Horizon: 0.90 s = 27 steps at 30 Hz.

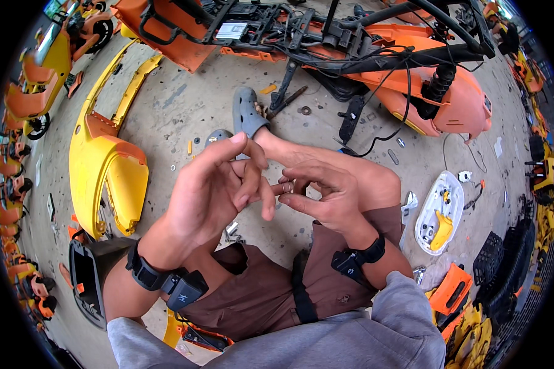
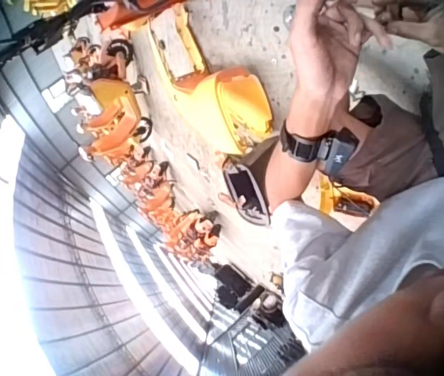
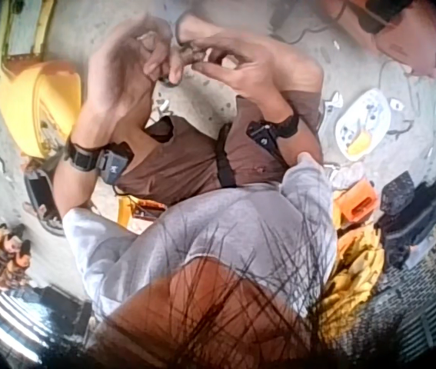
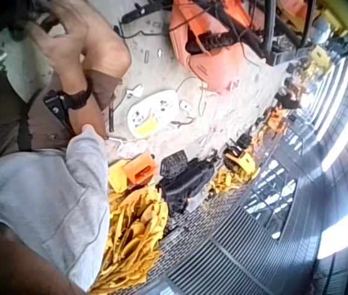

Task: The person sits on the floor and handles various scooter parts, including wires and a small sensor, before attempting to attach a component to the frame of an orange electric scooter.

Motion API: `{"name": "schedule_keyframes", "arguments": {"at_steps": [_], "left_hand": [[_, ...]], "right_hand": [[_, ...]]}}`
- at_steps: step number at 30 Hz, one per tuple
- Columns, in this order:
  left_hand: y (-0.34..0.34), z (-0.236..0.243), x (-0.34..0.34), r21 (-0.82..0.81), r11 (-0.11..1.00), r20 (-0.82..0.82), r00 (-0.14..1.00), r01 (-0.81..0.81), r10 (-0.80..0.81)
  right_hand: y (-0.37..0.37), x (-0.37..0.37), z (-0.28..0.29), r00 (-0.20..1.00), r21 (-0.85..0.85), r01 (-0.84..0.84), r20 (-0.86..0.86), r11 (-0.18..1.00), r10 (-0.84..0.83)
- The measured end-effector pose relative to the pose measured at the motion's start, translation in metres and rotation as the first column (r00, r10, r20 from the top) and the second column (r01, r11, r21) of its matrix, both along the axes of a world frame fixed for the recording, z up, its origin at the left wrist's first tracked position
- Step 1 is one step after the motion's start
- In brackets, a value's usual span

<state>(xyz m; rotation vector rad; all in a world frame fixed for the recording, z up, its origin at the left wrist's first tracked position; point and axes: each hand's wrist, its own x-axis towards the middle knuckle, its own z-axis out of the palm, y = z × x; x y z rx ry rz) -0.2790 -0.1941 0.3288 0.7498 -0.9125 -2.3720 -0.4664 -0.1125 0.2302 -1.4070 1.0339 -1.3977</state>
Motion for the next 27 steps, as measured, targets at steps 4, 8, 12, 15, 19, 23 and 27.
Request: {"name": "schedule_keyframes", "arguments": {"at_steps": [4,8,12,15,19,23,27], "left_hand": [[-0.001,-0.001,0.0,-0.072,0.995,-0.053,0.996,0.067,-0.071],[0.003,-0.001,-0.004,-0.111,0.989,-0.073,0.992,0.098,-0.106],[0.002,-0.003,-0.006,-0.178,0.976,-0.08,0.986,0.128,-0.144],[0.003,-0.003,-0.005,-0.175,0.98,-0.077,0.992,0.09,-0.105],[0.0,0.004,-0.004,0.045,0.999,-0.2,0.979,-0.02,0.028],[-0.006,-0.002,-0.001,0.074,0.997,-0.228,0.973,-0.01,0.027],[-0.003,0.0,-0.002,0.061,0.998,-0.199,0.979,-0.034,0.046]], "right_hand": [[-0.001,-0.001,0.0,1.0,-0.018,-0.011,-0.023,1.0,0.01],[-0.003,0.003,-0.004,0.999,-0.128,-0.004,-0.045,0.992,-0.002],[-0.003,0.005,-0.002,1.0,-0.082,0.019,0.016,0.996,-0.018],[0.0,0.011,0.004,0.996,0.009,0.031,0.088,0.999,-0.032],[0.003,0.006,0.007,0.991,0.011,-0.075,0.108,0.997,0.074],[0.002,0.004,0.001,0.991,-0.027,-0.091,0.091,0.995,0.093],[0.003,0.006,0.004,0.985,0.018,-0.107,0.138,0.994,0.103]]}}
